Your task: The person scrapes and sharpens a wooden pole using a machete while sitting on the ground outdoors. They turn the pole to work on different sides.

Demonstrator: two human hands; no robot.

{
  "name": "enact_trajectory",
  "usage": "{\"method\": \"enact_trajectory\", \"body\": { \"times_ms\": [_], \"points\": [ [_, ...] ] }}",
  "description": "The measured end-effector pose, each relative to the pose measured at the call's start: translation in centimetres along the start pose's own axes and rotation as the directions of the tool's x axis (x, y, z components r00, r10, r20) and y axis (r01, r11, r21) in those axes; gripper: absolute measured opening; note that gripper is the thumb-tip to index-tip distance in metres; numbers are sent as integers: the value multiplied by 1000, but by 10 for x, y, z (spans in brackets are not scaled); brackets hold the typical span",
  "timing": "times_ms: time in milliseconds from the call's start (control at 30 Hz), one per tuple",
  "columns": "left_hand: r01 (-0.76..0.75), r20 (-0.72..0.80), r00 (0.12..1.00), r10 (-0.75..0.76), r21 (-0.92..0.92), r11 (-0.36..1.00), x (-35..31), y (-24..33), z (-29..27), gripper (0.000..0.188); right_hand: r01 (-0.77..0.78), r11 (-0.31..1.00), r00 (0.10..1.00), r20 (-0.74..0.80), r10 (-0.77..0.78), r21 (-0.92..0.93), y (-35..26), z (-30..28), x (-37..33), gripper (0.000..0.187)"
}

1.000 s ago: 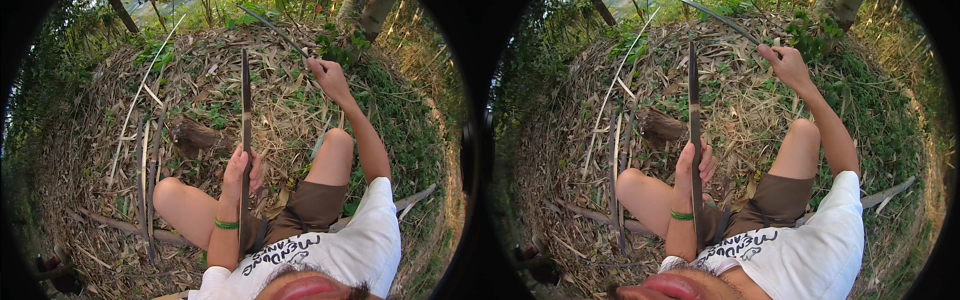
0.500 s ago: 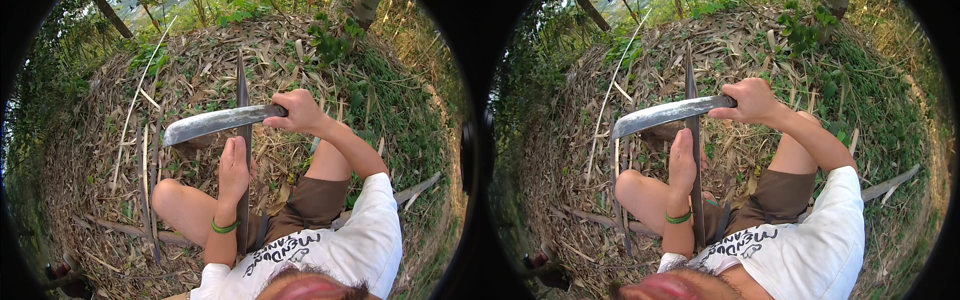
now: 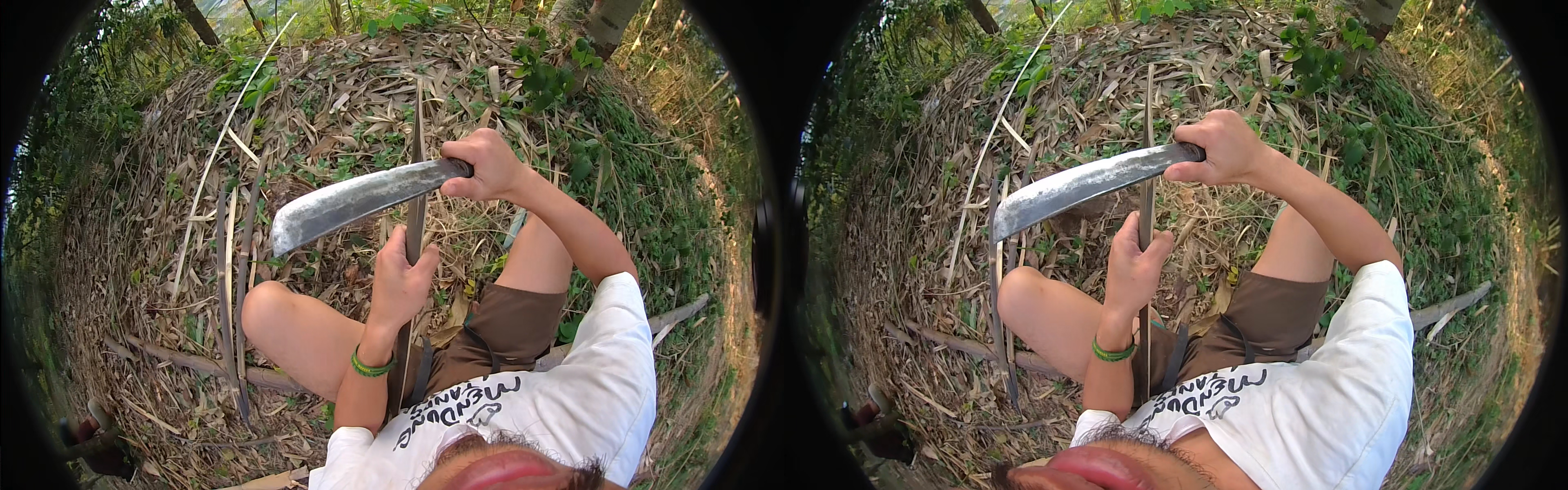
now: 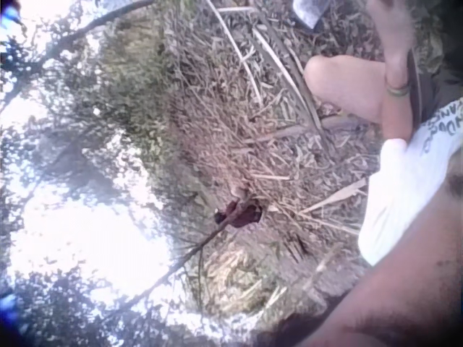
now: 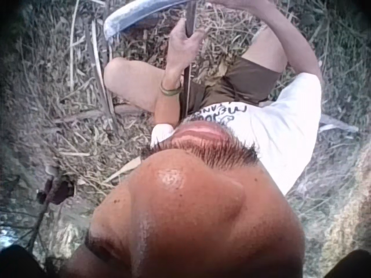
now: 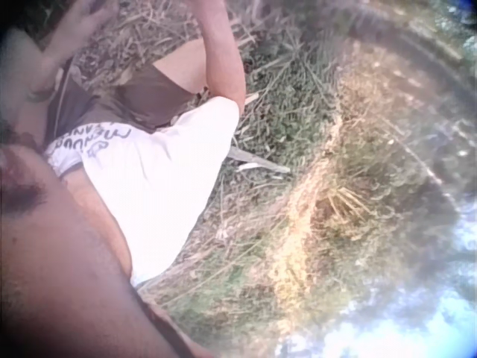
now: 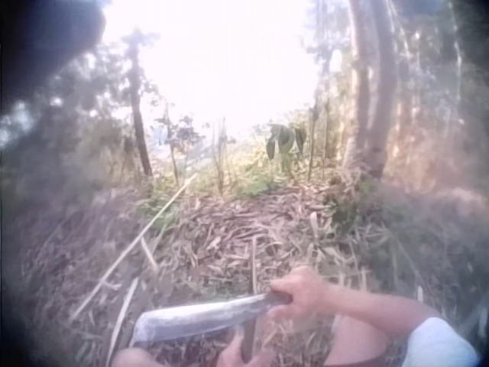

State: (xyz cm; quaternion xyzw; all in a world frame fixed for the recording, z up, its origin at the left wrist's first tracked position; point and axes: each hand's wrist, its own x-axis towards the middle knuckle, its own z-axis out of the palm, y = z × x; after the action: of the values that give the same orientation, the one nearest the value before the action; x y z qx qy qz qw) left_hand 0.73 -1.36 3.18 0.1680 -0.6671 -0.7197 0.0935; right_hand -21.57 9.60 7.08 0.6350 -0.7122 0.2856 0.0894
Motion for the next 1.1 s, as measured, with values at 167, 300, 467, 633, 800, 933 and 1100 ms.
{"method": "enact_trajectory", "body": {
  "times_ms": [167, 300, 467, 633, 800, 933, 1100],
  "points": [
    [19, 9, 1000, -18, -110, 994, 4, 2, -5, 11, -103, 993, 994, 34, 105, -62, 10, 9, 1, 70],
    [-10, -14, 1000, 9, -123, 992, 2, 4, -7, 9, -106, 991, 993, 50, 111, -87, 1, 10, 2, 67],
    [5, 93, 996, 0, -51, 999, -16, 2, 11, 10, -498, 866, 865, -97, 492, -49, 64, -22, 19, 66],
    [-13, 2, 1000, 13, -4, 1000, -6, 0, -1, 11, -578, 810, 812, -26, 582, 97, 61, 4, 0, 74],
    [-17, -51, 999, 18, 25, 1000, -4, 5, -11, 10, -591, 751, 774, -56, 631, 294, 62, 5, -20, 76],
    [15, -60, 998, -13, 33, 999, 8, -13, -3, 9, -278, 954, 960, 10, 279, 110, 1, 6, -17, 70],
    [-59, -45, 997, 64, 106, 993, 10, -8, -6, 11, -121, 992, 989, 79, 123, -38, -4, 21, -3, 70]
  ]
}}
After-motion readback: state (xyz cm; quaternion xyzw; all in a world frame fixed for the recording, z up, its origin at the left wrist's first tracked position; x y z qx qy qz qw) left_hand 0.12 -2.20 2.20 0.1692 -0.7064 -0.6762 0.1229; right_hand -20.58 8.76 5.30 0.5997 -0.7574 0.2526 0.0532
